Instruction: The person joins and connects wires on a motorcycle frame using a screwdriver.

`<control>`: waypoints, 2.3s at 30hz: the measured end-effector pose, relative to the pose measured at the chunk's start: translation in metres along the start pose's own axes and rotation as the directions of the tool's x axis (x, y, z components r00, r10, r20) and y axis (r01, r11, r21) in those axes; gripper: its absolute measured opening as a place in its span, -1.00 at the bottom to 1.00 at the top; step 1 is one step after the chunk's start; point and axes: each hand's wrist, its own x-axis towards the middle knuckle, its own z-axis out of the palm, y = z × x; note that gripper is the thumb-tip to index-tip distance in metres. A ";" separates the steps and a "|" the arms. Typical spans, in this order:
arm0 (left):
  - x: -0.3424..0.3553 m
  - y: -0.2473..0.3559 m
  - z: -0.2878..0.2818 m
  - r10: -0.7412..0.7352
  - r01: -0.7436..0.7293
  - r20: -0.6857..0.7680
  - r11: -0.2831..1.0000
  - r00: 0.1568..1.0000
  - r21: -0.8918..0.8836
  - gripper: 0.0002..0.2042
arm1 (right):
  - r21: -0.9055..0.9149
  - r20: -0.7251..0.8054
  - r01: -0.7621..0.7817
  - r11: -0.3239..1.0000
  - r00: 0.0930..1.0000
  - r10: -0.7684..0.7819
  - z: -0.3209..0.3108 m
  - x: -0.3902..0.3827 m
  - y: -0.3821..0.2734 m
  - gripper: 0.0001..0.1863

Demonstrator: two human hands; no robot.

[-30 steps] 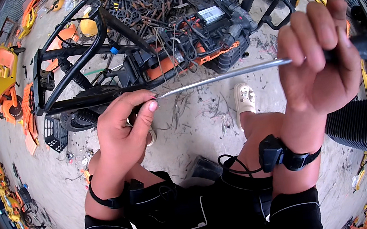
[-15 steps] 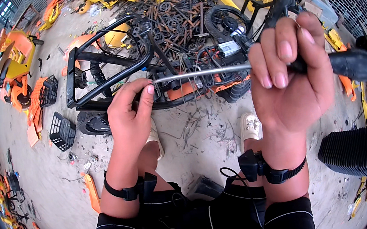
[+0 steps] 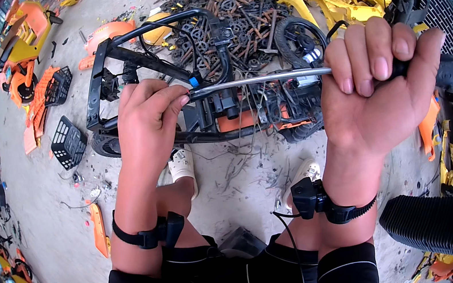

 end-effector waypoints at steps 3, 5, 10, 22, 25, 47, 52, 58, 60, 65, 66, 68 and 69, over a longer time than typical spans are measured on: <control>-0.002 -0.005 0.000 -0.004 0.004 -0.005 1.000 1.000 -0.006 -0.88 | 0.080 -0.039 -0.005 0.997 0.999 0.008 0.005 0.007 0.014 -0.59; -0.001 -0.004 0.002 -0.008 0.008 -0.002 1.000 1.000 -0.012 -0.87 | 0.088 -0.005 -0.005 0.996 1.000 0.006 0.007 0.011 0.019 -0.60; -0.001 -0.006 0.004 -0.023 0.023 -0.014 1.000 1.000 -0.005 -0.86 | 0.120 0.048 -0.052 0.991 0.998 0.047 0.006 0.019 0.027 -0.62; -0.006 -0.013 0.007 -0.068 0.068 0.008 0.997 0.998 -0.032 -0.87 | 0.069 0.211 -0.150 0.986 0.968 0.133 -0.008 0.023 0.027 -0.66; -0.005 -0.013 0.007 -0.061 0.061 0.007 0.998 0.998 -0.032 -0.88 | 0.062 0.203 -0.151 0.987 0.970 0.136 -0.005 0.020 0.026 -0.65; -0.008 -0.015 0.010 -0.028 0.023 -0.074 0.998 0.997 -0.065 -0.87 | 0.005 0.180 -0.133 0.991 0.975 0.130 0.001 0.010 0.033 -0.65; -0.009 -0.015 0.010 0.003 -0.004 -0.058 1.000 0.998 -0.015 -0.88 | -0.012 0.186 -0.122 0.992 0.975 0.122 0.007 0.007 0.036 -0.64; -0.009 -0.015 0.012 0.009 -0.010 -0.067 1.000 0.998 -0.017 -0.88 | -0.027 0.184 -0.114 0.993 0.976 0.117 0.011 0.007 0.037 -0.64; -0.009 -0.016 0.013 0.016 -0.017 -0.072 1.000 0.997 -0.018 -0.88 | -0.029 0.183 -0.114 0.993 0.976 0.117 0.011 0.006 0.038 -0.64; -0.008 -0.016 0.015 0.025 -0.026 -0.077 0.999 0.997 -0.022 -0.88 | -0.038 0.180 -0.105 0.994 0.977 0.111 0.013 0.006 0.038 -0.64; -0.008 -0.016 0.016 0.027 -0.029 -0.079 0.999 0.997 -0.020 -0.88 | -0.039 0.180 -0.105 0.994 0.977 0.110 0.013 0.006 0.038 -0.64; -0.008 -0.016 0.016 0.032 -0.033 -0.084 0.999 0.996 -0.014 -0.88 | -0.040 0.179 -0.103 0.994 0.978 0.109 0.014 0.006 0.039 -0.64; -0.009 -0.016 0.016 0.033 -0.034 -0.084 0.999 0.996 -0.012 -0.88 | -0.046 0.180 -0.102 0.994 0.978 0.108 0.015 0.006 0.040 -0.63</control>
